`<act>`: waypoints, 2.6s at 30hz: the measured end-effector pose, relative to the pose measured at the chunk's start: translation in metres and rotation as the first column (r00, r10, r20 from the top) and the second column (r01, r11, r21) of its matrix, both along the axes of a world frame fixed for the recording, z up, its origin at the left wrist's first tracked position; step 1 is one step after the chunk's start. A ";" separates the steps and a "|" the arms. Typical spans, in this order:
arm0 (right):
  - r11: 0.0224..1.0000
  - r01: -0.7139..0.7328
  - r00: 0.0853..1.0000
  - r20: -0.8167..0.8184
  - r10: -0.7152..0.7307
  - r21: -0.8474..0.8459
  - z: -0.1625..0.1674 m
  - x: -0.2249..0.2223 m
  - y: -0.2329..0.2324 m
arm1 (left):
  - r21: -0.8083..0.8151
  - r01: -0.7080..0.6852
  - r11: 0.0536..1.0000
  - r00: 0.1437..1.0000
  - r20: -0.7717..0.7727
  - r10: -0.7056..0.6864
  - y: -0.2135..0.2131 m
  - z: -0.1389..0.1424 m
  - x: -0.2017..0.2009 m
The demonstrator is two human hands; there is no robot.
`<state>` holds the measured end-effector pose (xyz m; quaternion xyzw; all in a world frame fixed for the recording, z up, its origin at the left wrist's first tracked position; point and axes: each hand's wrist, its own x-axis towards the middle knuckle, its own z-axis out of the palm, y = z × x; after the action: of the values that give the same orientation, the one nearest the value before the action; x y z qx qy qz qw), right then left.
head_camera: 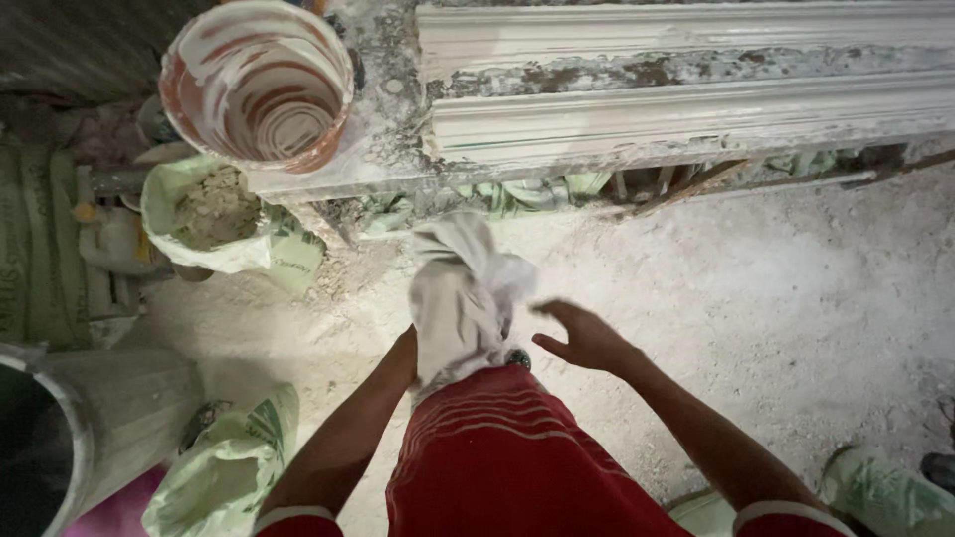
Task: The person washes plaster off their hands, dries them with a cloth, then uses a small trowel to press plaster filler into dents and seams along decorative cornice moldings laid on a work table, working along the lengths of the pieces.
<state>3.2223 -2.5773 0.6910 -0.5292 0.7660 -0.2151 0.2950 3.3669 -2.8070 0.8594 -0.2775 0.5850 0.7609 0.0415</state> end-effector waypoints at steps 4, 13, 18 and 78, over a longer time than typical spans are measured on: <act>0.935 0.030 0.997 0.072 -0.006 -0.353 0.047 0.002 -0.017 | -0.036 0.164 0.986 0.984 -0.057 -0.166 0.020 0.014 -0.027; 0.741 0.346 0.906 0.411 -0.104 -0.576 0.081 0.011 -0.064 | -0.050 0.126 0.991 0.973 -0.186 -0.133 0.058 0.040 -0.083; 0.636 0.515 0.811 0.567 -0.144 -0.575 0.078 -0.019 -0.066 | -0.041 0.145 0.989 0.979 -0.136 -0.149 0.045 0.024 -0.082; 0.435 0.807 0.349 0.917 0.195 -0.400 -0.016 0.003 -0.075 | -0.786 0.006 0.619 0.898 -0.268 -0.349 0.087 -0.079 -0.073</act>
<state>3.2256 -2.6525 0.6754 -0.2061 0.3747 -0.8549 0.2938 3.2940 -2.7196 0.7804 -0.0482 0.8726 0.4704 -0.1224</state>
